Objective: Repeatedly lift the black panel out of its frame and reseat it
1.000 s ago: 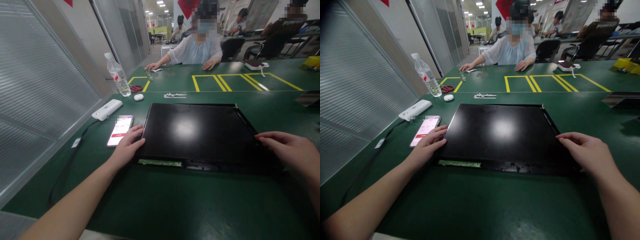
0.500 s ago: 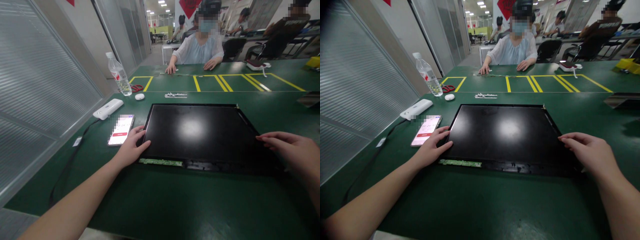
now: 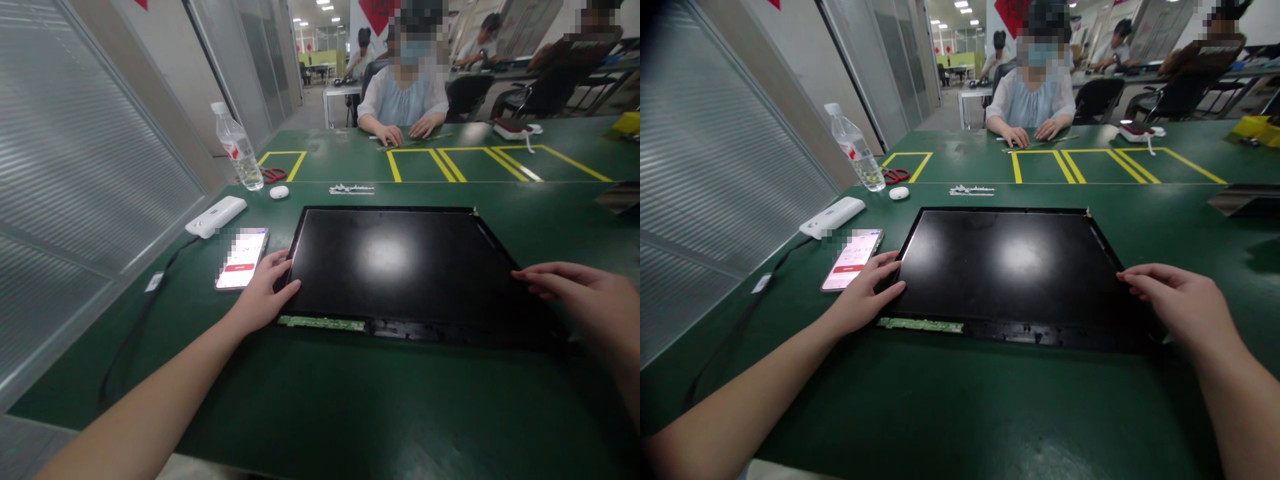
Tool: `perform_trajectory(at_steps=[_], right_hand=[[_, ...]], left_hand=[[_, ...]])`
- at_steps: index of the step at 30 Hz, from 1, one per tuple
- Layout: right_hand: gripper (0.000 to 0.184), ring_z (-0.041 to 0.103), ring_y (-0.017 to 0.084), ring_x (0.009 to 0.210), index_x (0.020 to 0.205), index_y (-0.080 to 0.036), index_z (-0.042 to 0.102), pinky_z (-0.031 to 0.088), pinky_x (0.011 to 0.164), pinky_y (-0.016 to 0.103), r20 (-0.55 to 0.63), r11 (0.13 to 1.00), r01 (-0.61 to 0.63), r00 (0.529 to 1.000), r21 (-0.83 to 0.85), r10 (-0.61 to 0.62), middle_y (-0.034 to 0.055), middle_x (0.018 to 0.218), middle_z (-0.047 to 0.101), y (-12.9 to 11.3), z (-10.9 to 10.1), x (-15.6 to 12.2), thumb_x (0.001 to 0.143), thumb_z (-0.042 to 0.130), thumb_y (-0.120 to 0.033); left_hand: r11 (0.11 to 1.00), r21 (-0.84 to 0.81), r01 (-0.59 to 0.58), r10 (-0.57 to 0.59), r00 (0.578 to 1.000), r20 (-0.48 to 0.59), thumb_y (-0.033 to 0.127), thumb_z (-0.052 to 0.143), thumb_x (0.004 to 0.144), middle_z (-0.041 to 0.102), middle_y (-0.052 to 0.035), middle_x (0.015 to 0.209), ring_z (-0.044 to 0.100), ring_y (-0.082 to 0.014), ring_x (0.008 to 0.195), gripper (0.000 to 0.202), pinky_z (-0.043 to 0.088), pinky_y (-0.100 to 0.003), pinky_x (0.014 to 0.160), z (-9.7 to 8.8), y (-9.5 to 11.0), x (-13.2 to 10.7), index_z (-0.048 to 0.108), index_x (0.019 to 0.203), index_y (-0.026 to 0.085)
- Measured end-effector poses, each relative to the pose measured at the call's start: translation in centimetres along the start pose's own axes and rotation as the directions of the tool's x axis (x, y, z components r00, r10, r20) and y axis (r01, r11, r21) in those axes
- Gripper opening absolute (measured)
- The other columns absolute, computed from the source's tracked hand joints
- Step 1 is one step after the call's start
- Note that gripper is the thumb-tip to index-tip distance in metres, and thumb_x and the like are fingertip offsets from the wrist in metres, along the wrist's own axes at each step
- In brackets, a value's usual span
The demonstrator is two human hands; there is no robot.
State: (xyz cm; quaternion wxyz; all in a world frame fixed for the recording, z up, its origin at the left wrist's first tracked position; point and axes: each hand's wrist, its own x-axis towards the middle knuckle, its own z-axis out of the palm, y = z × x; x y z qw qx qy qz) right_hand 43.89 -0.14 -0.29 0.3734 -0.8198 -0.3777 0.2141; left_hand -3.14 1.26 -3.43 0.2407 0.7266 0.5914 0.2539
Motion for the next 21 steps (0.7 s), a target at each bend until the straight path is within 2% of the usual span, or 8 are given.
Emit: perform_trajectory(at_steps=[4, 8, 13, 17, 21], right_hand=[[0.029, 0.065, 0.029, 0.079, 0.065, -0.024, 0.072, 0.053, 0.067, 0.041, 0.0, 1.0, -0.011, 1.0, 0.001, 0.011, 0.0086, 0.076, 0.073, 0.07, 0.05, 0.06, 0.044, 0.068, -0.044], [0.029, 0.066, 0.027, 0.077, 0.066, -0.023, 0.072, 0.053, 0.063, 0.038, 0.012, 0.999, 0.016, 1.0, 0.048, -0.016, 0.0098, 0.082, 0.075, 0.43, 0.05, 0.31, 0.045, 0.066, -0.043], [0.028, 0.064, 0.027, 0.068, 0.06, -0.024, 0.072, 0.052, 0.058, 0.039, -0.009, 0.995, 0.082, 0.997, 0.062, -0.081, 0.0095, 0.072, 0.074, 0.42, 0.02, 0.33, 0.043, 0.066, -0.045], [0.028, 0.065, 0.027, 0.07, 0.06, -0.024, 0.072, 0.052, 0.059, 0.039, -0.008, 0.995, 0.061, 0.998, 0.076, -0.061, 0.0098, 0.075, 0.075, 0.4, 0.06, 0.29, 0.041, 0.066, -0.044], [0.032, 0.065, 0.027, 0.075, 0.064, -0.023, 0.073, 0.052, 0.067, 0.041, -0.011, 0.999, 0.009, 1.0, 0.054, -0.008, 0.0104, 0.08, 0.076, 0.45, 0.08, 0.33, 0.041, 0.065, -0.044]], left_hand=[[1.0, -0.001, 0.002, -0.002, 1.0, 0.009, 0.046, 0.061, 0.093, 0.048, -0.0179, 0.157, 0.042, -0.0427, 0.148, 0.05, 0.032, -0.06, 0.123, 0.03, -0.09, 0.03, 0.069, 0.135, 0.02], [1.0, -0.009, -0.021, 0.021, 1.0, -0.007, 0.045, 0.063, 0.092, 0.05, -0.0158, 0.155, 0.043, -0.0411, 0.147, 0.047, 0.031, -0.059, 0.124, 0.11, -0.34, 0.13, 0.07, 0.132, 0.022], [1.0, -0.014, -0.024, 0.024, 1.0, -0.008, 0.045, 0.063, 0.091, 0.05, -0.0151, 0.155, 0.044, -0.0414, 0.147, 0.047, 0.031, -0.06, 0.123, 0.14, -0.35, 0.12, 0.07, 0.132, 0.023], [1.0, -0.009, -0.016, 0.016, 1.0, 0.0, 0.046, 0.062, 0.092, 0.048, -0.0171, 0.156, 0.043, -0.0415, 0.148, 0.049, 0.031, -0.059, 0.123, 0.18, -0.33, 0.15, 0.07, 0.133, 0.021], [1.0, 0.003, -0.018, 0.018, 1.0, -0.001, 0.045, 0.061, 0.092, 0.047, -0.0182, 0.157, 0.041, -0.0416, 0.149, 0.05, 0.029, -0.059, 0.124, 0.23, -0.39, 0.24, 0.069, 0.135, 0.019]])
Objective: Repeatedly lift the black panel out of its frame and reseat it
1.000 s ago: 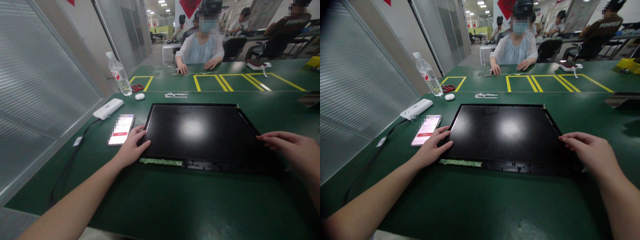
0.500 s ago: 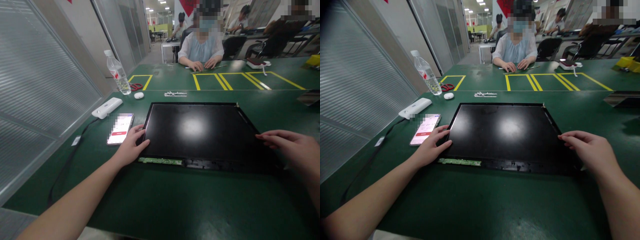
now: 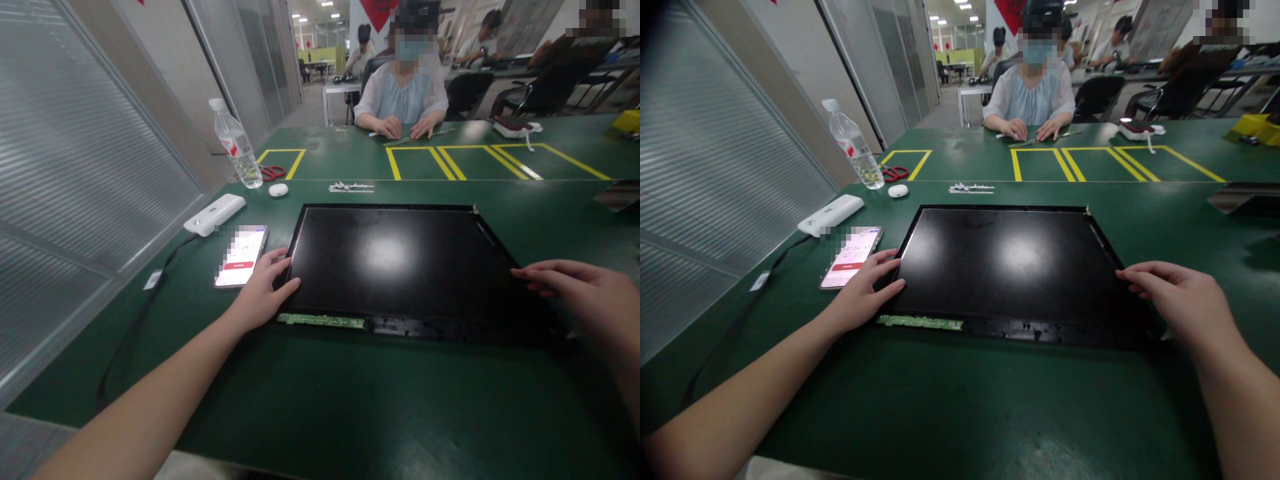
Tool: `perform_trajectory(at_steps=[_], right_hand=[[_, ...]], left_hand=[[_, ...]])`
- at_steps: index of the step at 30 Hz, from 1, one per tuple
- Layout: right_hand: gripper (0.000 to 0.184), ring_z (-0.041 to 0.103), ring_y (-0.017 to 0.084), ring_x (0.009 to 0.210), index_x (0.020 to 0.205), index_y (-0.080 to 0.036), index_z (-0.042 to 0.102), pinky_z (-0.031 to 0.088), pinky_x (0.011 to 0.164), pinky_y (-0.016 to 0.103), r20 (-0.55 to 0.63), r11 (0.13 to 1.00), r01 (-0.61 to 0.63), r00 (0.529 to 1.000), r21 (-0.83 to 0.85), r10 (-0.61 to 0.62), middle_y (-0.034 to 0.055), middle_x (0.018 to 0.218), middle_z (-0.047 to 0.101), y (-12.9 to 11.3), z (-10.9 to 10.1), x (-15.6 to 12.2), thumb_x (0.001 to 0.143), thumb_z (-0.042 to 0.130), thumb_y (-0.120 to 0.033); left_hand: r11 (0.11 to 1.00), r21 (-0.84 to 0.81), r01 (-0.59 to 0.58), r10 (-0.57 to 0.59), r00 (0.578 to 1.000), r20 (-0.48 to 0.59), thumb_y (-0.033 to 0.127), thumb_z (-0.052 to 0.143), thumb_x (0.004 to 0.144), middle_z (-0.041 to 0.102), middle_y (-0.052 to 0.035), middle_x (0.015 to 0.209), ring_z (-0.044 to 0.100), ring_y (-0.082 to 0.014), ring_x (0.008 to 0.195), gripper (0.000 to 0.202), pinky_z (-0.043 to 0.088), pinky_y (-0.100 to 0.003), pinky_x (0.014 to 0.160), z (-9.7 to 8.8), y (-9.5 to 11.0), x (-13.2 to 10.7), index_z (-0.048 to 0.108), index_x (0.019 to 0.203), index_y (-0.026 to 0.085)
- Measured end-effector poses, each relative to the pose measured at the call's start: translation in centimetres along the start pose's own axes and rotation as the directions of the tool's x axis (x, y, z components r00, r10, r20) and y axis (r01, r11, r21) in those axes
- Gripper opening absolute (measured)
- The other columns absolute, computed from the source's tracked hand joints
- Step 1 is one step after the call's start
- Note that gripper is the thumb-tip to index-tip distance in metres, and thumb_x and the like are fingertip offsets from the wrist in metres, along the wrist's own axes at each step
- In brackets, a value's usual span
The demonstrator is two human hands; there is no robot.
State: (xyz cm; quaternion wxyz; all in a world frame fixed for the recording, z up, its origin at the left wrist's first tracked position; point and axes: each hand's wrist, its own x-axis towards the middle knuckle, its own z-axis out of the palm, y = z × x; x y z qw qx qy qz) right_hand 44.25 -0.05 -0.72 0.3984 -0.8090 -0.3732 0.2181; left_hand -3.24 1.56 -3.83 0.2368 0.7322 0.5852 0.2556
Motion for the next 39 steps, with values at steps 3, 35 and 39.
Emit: perform_trajectory(at_steps=[3, 35, 39], right_hand=[[0.033, 0.065, 0.029, 0.079, 0.065, -0.024, 0.073, 0.051, 0.071, 0.042, 0.002, 0.999, -0.025, 1.0, -0.047, 0.025, 0.0094, 0.079, 0.075, 0.1, 0.0, 0.1, 0.041, 0.065, -0.046], [0.044, 0.066, 0.032, 0.083, 0.076, -0.027, 0.076, 0.043, 0.071, 0.043, 0.022, 0.935, 0.021, 1.0, -0.353, -0.014, 0.0062, 0.076, 0.074, 0.9, -0.4, 1.0, 0.048, 0.064, -0.06], [0.043, 0.066, 0.032, 0.08, 0.073, -0.028, 0.074, 0.043, 0.071, 0.043, 0.029, 0.929, 0.031, 0.999, -0.368, -0.022, 0.0056, 0.072, 0.073, 0.8, -0.4, 1.1, 0.047, 0.063, -0.061]], left_hand=[[1.0, -0.003, -0.002, 0.002, 1.0, -0.002, 0.045, 0.062, 0.092, 0.048, -0.0188, 0.156, 0.042, -0.0422, 0.148, 0.05, 0.029, -0.059, 0.124, 0.0, 0.0, 0.0, 0.07, 0.134, 0.019], [0.989, 0.145, -0.041, 0.043, 0.999, -0.016, 0.042, 0.059, 0.093, 0.051, -0.0234, 0.151, 0.048, -0.0404, 0.144, 0.051, 0.038, -0.059, 0.12, 0.2, 0.0, 0.1, 0.068, 0.132, 0.01], [0.987, 0.153, -0.046, 0.049, 0.999, -0.015, 0.042, 0.059, 0.094, 0.051, -0.0228, 0.152, 0.048, -0.0399, 0.143, 0.049, 0.039, -0.06, 0.119, 0.2, -0.1, 0.1, 0.068, 0.131, 0.011]])
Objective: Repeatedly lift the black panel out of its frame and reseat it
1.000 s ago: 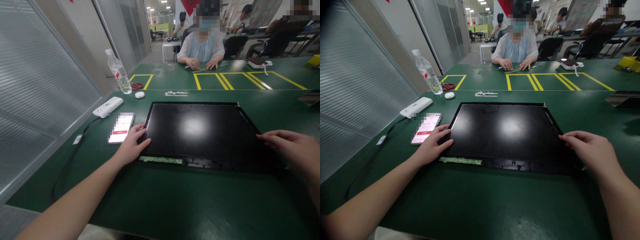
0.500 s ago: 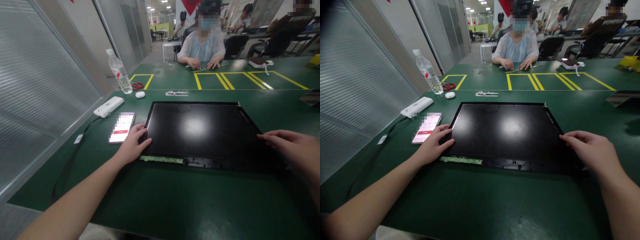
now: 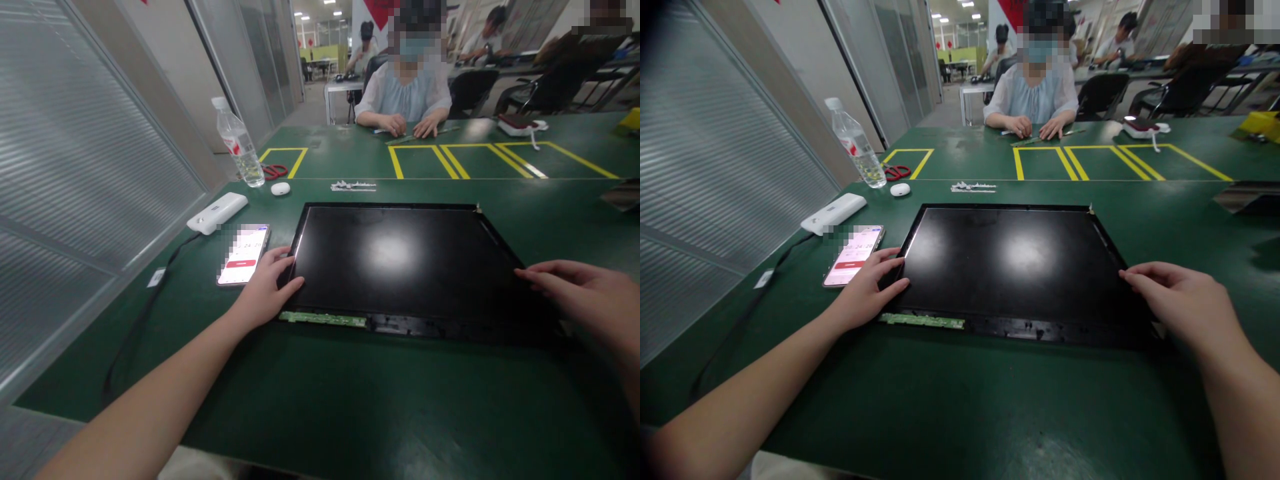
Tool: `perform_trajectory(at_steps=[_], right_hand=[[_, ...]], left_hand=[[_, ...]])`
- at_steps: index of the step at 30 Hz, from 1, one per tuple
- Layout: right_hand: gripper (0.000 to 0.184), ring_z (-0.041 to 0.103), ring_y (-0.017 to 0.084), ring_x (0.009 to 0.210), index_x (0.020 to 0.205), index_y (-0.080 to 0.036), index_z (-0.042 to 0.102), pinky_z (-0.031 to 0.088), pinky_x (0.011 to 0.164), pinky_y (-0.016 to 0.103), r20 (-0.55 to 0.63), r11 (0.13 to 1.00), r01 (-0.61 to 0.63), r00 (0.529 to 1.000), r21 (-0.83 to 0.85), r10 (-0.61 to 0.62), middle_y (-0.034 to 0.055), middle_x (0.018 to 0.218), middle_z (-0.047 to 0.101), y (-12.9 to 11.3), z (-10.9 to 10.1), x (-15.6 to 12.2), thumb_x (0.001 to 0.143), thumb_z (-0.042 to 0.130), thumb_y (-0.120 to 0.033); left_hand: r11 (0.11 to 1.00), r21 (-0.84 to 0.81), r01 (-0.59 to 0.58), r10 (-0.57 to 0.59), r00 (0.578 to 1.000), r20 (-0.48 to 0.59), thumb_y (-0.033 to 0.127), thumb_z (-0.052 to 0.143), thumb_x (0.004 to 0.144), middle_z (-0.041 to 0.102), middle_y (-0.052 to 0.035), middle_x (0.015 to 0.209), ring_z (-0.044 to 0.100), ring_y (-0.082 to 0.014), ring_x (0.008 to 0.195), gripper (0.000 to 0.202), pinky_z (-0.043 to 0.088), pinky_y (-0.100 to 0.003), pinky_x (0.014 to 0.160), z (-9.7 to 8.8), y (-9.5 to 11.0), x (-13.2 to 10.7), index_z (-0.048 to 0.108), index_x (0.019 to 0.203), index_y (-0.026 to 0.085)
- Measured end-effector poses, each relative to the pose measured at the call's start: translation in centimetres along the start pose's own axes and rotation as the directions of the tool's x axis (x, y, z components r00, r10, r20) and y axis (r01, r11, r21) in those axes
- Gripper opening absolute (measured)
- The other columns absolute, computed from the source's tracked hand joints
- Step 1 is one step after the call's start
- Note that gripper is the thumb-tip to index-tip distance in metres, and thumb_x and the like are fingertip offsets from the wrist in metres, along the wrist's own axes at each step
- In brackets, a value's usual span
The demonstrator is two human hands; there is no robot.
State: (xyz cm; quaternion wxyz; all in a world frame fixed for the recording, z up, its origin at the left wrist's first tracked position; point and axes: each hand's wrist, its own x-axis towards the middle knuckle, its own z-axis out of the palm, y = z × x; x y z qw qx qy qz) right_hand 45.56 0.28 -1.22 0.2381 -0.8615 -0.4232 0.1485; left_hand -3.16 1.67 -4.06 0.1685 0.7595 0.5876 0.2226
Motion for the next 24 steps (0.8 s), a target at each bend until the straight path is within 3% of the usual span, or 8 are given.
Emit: perform_trajectory(at_steps=[16, 24], right_hand=[[0.05, 0.065, 0.033, 0.082, 0.076, -0.03, 0.075, 0.044, 0.076, 0.045, 0.012, 0.998, 0.021, 1.0, -0.063, -0.02, 0.0049, 0.073, 0.071, 0.26, 0.1, 0.09, 0.047, 0.058, -0.067], [0.048, 0.065, 0.032, 0.08, 0.078, -0.029, 0.075, 0.045, 0.074, 0.044, 0.012, 0.998, 0.029, 1.0, -0.056, -0.028, 0.0047, 0.074, 0.072, 0.5, 0.04, 0.04, 0.049, 0.06, -0.065]], left_hand=[[0.999, 0.028, -0.025, 0.025, 1.0, -0.011, 0.04, 0.06, 0.094, 0.051, -0.0225, 0.152, 0.049, -0.039, 0.143, 0.048, 0.039, -0.059, 0.12, 0.17, -0.26, -0.11, 0.067, 0.131, 0.012], [1.0, 0.015, -0.028, 0.028, 1.0, 0.0, 0.041, 0.059, 0.095, 0.049, -0.0184, 0.154, 0.049, -0.0385, 0.144, 0.045, 0.039, -0.061, 0.119, 0.08, -0.18, -0.28, 0.066, 0.133, 0.019]])
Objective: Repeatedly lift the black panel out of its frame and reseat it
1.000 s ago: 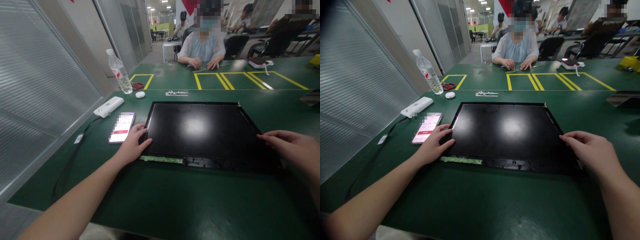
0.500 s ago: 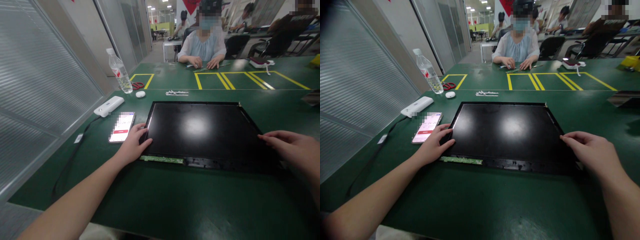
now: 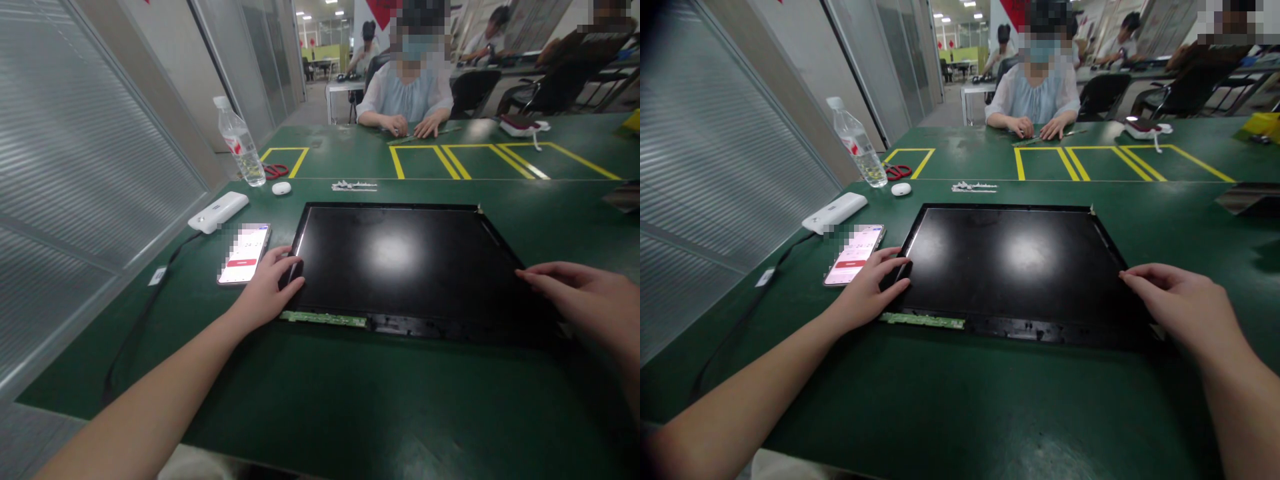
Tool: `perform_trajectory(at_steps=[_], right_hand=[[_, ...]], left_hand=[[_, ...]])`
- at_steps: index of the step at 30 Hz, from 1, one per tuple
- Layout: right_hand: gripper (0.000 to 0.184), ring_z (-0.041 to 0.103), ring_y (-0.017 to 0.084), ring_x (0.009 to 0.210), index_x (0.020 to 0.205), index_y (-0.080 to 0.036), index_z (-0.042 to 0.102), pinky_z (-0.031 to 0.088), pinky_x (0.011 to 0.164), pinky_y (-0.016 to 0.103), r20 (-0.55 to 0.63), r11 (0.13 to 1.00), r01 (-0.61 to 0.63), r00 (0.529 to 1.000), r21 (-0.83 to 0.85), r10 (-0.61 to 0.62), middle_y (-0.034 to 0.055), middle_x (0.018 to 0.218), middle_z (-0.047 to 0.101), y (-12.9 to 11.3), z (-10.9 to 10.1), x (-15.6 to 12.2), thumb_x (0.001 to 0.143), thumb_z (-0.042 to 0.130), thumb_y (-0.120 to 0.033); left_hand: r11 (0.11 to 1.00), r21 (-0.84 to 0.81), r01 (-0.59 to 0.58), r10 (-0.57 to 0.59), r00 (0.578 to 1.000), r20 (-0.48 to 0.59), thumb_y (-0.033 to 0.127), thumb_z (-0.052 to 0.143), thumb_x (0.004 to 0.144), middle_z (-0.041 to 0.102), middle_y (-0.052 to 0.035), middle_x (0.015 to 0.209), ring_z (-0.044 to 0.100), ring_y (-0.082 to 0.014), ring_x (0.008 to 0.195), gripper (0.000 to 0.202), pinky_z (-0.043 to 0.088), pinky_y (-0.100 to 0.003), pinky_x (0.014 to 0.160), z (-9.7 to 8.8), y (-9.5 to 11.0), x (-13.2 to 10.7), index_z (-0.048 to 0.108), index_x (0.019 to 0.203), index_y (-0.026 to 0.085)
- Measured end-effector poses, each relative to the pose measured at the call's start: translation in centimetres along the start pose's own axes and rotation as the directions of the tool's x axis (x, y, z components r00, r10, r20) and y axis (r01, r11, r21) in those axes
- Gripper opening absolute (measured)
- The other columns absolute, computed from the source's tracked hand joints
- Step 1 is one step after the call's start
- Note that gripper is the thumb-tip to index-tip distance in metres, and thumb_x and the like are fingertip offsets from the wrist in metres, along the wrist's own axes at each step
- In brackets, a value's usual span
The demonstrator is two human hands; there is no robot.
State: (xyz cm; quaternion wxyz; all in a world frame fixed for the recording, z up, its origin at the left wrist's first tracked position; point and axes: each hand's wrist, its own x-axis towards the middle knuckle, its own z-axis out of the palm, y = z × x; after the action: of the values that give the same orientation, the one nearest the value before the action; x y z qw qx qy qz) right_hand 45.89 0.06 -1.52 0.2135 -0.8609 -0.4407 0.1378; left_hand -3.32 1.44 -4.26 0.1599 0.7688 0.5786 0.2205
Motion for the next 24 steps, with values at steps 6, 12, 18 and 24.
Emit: perform_trajectory(at_steps=[6, 12, 18, 24], right_hand=[[0.043, 0.066, 0.033, 0.081, 0.076, -0.029, 0.075, 0.045, 0.074, 0.045, -0.004, 1.0, 0.001, 1.0, 0.015, -0.001, 0.005, 0.075, 0.073, -0.2, 0.0, -0.1, 0.05, 0.062, -0.061], [0.04, 0.067, 0.034, 0.085, 0.078, -0.028, 0.073, 0.045, 0.075, 0.046, -0.073, 0.994, -0.034, 0.996, 0.107, 0.042, 0.0074, 0.08, 0.074, -0.8, -0.6, -1.1, 0.052, 0.06, -0.057], [0.042, 0.066, 0.034, 0.083, 0.081, -0.029, 0.074, 0.045, 0.076, 0.047, -0.056, 0.995, -0.067, 0.996, 0.08, 0.071, 0.0072, 0.081, 0.073, -0.6, -0.7, -0.7, 0.053, 0.061, -0.057], [0.039, 0.064, 0.035, 0.08, 0.076, -0.031, 0.073, 0.045, 0.076, 0.049, -0.026, 0.999, -0.039, 0.999, 0.038, 0.04, 0.0067, 0.078, 0.073, -1.0, -0.7, -0.6, 0.05, 0.058, -0.056]], left_hand=[[1.0, 0.003, 0.008, -0.008, 1.0, -0.03, 0.044, 0.058, 0.095, 0.049, -0.0212, 0.154, 0.047, -0.0385, 0.145, 0.056, 0.037, -0.061, 0.12, -0.2, -0.1, -0.1, 0.055, 0.144, 0.016], [0.996, 0.054, 0.067, -0.066, 0.998, -0.021, 0.045, 0.056, 0.095, 0.049, -0.0232, 0.158, 0.045, -0.0398, 0.148, 0.061, 0.035, -0.061, 0.121, -0.3, -0.7, -0.1, 0.052, 0.147, 0.013], [0.992, 0.106, 0.068, -0.073, 0.996, 0.044, 0.042, 0.047, 0.098, 0.047, -0.0271, 0.16, 0.043, -0.0406, 0.15, 0.055, 0.034, -0.061, 0.122, -0.5, -0.3, 0.1, 0.064, 0.137, 0.006], [0.996, 0.045, 0.078, -0.079, 0.997, 0.022, 0.036, 0.051, 0.095, 0.051, -0.0233, 0.157, 0.049, -0.0391, 0.146, 0.049, 0.035, -0.059, 0.123, -0.7, -0.7, 0.3, 0.069, 0.133, 0.011]])
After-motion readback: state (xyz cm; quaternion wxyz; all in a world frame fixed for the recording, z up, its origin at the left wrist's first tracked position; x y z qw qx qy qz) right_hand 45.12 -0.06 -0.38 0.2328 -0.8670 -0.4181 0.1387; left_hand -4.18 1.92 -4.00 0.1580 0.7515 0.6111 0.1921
